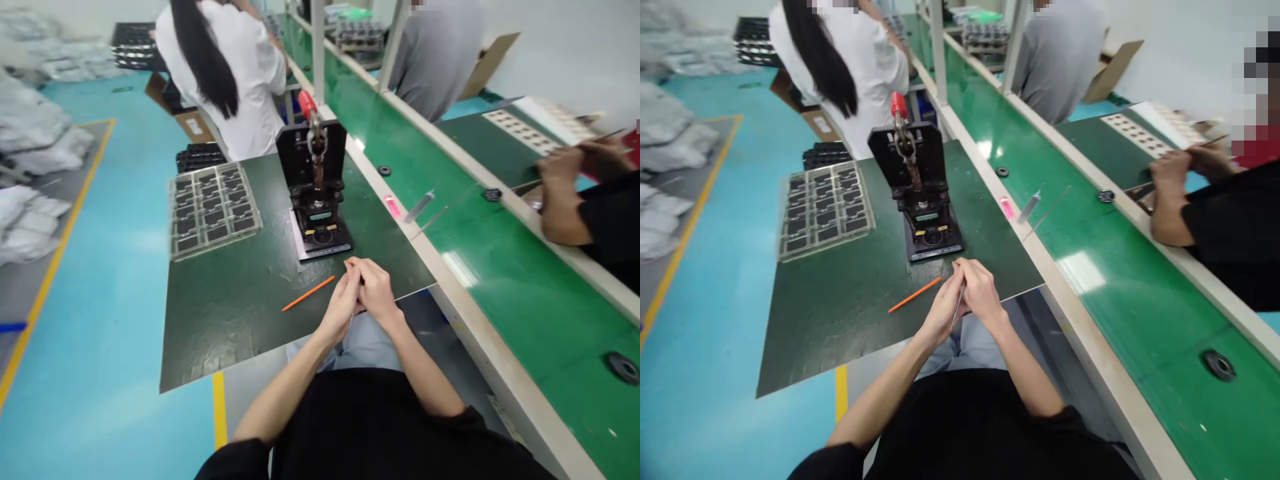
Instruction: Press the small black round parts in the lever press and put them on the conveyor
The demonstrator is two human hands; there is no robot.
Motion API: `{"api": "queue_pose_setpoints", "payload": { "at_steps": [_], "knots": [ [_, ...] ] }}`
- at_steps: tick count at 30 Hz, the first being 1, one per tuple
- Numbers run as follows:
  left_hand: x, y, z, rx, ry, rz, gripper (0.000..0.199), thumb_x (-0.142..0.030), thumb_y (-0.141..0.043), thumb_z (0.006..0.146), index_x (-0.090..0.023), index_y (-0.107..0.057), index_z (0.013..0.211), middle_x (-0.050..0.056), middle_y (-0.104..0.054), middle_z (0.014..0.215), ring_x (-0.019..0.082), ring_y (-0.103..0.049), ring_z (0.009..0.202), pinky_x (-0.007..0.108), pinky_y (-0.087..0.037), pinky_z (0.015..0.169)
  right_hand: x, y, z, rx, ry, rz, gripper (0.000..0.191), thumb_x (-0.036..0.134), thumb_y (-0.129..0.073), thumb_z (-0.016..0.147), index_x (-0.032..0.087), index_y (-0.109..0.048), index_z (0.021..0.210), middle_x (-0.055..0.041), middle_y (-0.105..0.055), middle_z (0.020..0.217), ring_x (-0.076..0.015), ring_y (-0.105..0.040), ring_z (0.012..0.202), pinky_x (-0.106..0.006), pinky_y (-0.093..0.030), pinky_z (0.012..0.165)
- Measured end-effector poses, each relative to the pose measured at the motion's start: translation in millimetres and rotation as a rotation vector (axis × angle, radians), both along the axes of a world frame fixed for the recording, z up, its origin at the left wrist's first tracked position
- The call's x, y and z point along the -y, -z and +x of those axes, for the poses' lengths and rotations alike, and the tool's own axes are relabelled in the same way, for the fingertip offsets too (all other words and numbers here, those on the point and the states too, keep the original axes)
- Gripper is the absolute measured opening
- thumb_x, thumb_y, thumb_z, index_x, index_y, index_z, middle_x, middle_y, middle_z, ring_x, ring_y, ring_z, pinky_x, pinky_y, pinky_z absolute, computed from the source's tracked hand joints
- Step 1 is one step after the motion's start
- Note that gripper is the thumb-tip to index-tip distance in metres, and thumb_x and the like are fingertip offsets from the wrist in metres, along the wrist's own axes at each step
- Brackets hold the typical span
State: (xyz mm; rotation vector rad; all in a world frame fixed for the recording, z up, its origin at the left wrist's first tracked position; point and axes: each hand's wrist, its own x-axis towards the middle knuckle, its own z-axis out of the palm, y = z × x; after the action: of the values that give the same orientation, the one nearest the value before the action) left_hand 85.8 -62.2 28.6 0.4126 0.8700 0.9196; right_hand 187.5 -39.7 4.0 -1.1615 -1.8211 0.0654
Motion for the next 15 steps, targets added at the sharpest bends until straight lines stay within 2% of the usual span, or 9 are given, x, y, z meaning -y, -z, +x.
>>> {"api": "queue_pose_setpoints", "payload": {
  "at_steps": [4,7,9,12,15],
  "knots": [
    [-6,5.1,-2,-0.059,0.097,0.014,0.066,-0.065,-0.078,0.08,-0.015,-0.064,0.122,0.006,-0.074,0.099,0.023,-0.074,0.094,0.031,-0.062,0.079,1,4.7,4,0.01,0.032,-0.092,0.022,0.022,-0.048,0.107,0.018,-0.065,0.094,-0.009,-0.073,0.087,-0.0206,-0.07,0.079,-0.032,-0.054,0.072],
    [0,6.5,-7,-0.18,0.172,0.168,0.056,-0.061,-0.072,0.088,-0.017,-0.063,0.12,0.005,-0.074,0.096,0.02,-0.074,0.088,0.029,-0.061,0.077,5,2.1,7,0.05,0.122,-0.099,0.027,0.021,-0.051,0.106,0.02,-0.058,0.08,-0.0049,-0.069,0.075,-0.018,-0.064,0.069,-0.03,-0.047,0.065],
    [7,6.1,-12,-0.34,0.249,0.302,0.045,-0.058,-0.062,0.095,-0.018,-0.062,0.115,0.002,-0.072,0.082,0.016,-0.072,0.07,0.026,-0.058,0.067,6,-2.2,10,0.106,0.176,-0.091,0.029,0.019,-0.051,0.105,0.021,-0.054,0.077,-0.0029,-0.065,0.07,-0.0169,-0.061,0.064,-0.03,-0.045,0.062],
    [15,0.0,-26,-0.594,0.328,0.51,0.033,-0.049,-0.046,0.104,-0.019,-0.061,0.102,-0.004,-0.063,0.062,0.011,-0.058,0.046,0.022,-0.048,0.053,7,-12.1,15,0.167,0.178,-0.071,0.024,0.016,-0.051,0.104,0.021,-0.054,0.08,-0.0031,-0.067,0.074,-0.0168,-0.062,0.066,-0.03,-0.046,0.064],
    [17,-11.9,-53,-0.708,0.307,0.645,0.03,-0.043,-0.045,0.105,-0.02,-0.061,0.093,-0.007,-0.054,0.054,0.009,-0.049,0.045,0.02,-0.04,0.051,7,-24.8,11,0.058,0.137,-0.06,0.007,0.016,-0.056,0.102,0.019,-0.06,0.098,-0.0051,-0.071,0.086,-0.0169,-0.066,0.073,-0.03,-0.052,0.069]
  ]
}}
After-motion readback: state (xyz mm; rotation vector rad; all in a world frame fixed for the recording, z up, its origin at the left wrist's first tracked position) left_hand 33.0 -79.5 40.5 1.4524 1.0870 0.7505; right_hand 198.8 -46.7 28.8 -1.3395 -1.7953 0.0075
